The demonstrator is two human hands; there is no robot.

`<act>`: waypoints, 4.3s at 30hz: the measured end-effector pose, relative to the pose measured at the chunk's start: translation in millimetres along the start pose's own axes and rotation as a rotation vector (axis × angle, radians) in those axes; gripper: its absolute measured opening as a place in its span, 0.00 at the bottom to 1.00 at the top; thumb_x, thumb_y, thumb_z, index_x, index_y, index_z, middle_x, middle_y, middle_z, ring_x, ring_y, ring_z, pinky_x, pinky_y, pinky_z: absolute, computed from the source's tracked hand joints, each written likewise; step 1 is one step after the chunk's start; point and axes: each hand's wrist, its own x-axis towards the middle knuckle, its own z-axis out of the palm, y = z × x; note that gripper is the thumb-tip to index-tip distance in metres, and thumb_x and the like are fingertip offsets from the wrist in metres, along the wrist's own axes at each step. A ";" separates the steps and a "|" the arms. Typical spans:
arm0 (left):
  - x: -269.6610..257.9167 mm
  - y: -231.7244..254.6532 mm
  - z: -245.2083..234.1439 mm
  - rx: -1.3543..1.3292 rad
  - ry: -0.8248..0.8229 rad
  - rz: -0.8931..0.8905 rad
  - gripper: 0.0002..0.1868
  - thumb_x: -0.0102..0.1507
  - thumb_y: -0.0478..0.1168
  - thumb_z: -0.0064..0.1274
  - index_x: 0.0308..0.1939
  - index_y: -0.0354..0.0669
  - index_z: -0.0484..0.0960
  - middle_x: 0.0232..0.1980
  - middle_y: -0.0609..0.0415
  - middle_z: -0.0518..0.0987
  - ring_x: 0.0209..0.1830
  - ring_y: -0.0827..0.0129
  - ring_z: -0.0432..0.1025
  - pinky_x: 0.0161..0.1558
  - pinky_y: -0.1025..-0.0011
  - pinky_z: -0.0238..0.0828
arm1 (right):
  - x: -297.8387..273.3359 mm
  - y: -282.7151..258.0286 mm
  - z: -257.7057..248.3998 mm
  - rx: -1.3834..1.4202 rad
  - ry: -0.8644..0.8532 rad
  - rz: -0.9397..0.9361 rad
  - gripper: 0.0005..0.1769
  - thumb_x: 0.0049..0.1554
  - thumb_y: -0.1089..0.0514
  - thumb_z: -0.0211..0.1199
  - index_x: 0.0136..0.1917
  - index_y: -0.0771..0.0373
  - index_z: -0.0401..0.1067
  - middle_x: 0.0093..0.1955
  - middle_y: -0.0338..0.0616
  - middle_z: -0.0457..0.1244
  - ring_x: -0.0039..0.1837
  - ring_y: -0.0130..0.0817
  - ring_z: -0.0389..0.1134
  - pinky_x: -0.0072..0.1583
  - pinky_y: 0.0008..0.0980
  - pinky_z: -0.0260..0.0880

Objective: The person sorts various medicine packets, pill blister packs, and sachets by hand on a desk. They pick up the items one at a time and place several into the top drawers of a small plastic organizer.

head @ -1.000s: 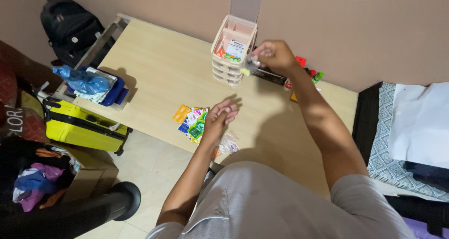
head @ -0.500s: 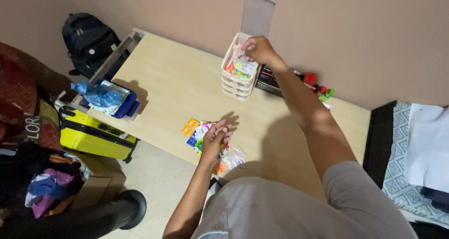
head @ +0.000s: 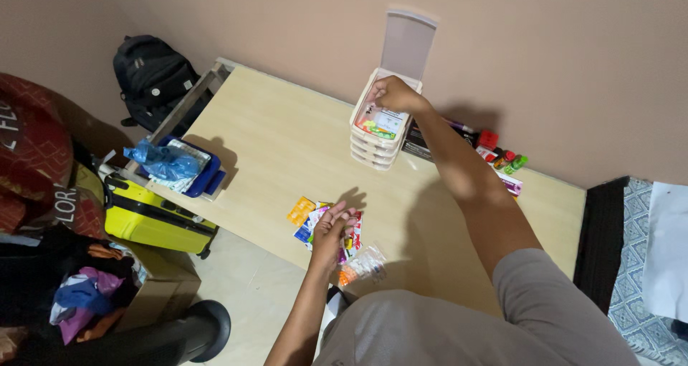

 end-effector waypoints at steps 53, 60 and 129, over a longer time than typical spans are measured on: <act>103.8 127.1 93.5 0.452 0.001 0.697 0.07 0.66 0.32 0.58 0.48 0.35 0.86 0.40 0.53 0.84 0.37 0.77 0.76 0.40 0.78 0.74 | -117.0 -81.0 26.0 0.250 -0.030 -0.412 0.08 0.64 0.63 0.62 0.56 0.70 0.73 0.53 0.44 0.69 0.57 0.27 0.70 0.59 0.30 0.72; 147.6 112.3 93.9 0.233 0.041 0.568 0.08 0.64 0.29 0.57 0.47 0.31 0.82 0.38 0.54 0.84 0.33 0.79 0.76 0.37 0.79 0.76 | -75.2 -34.1 19.7 0.301 0.016 -0.292 0.09 0.62 0.66 0.63 0.56 0.70 0.74 0.53 0.42 0.69 0.56 0.26 0.70 0.60 0.28 0.73; 16.2 53.6 13.1 0.994 0.382 0.926 0.12 0.62 0.39 0.61 0.49 0.42 0.88 0.35 0.57 0.85 0.35 0.69 0.75 0.46 0.66 0.68 | -314.0 93.8 251.6 -0.423 0.170 -0.195 0.05 0.45 0.63 0.71 0.36 0.56 0.77 0.41 0.39 0.68 0.51 0.40 0.69 0.53 0.40 0.71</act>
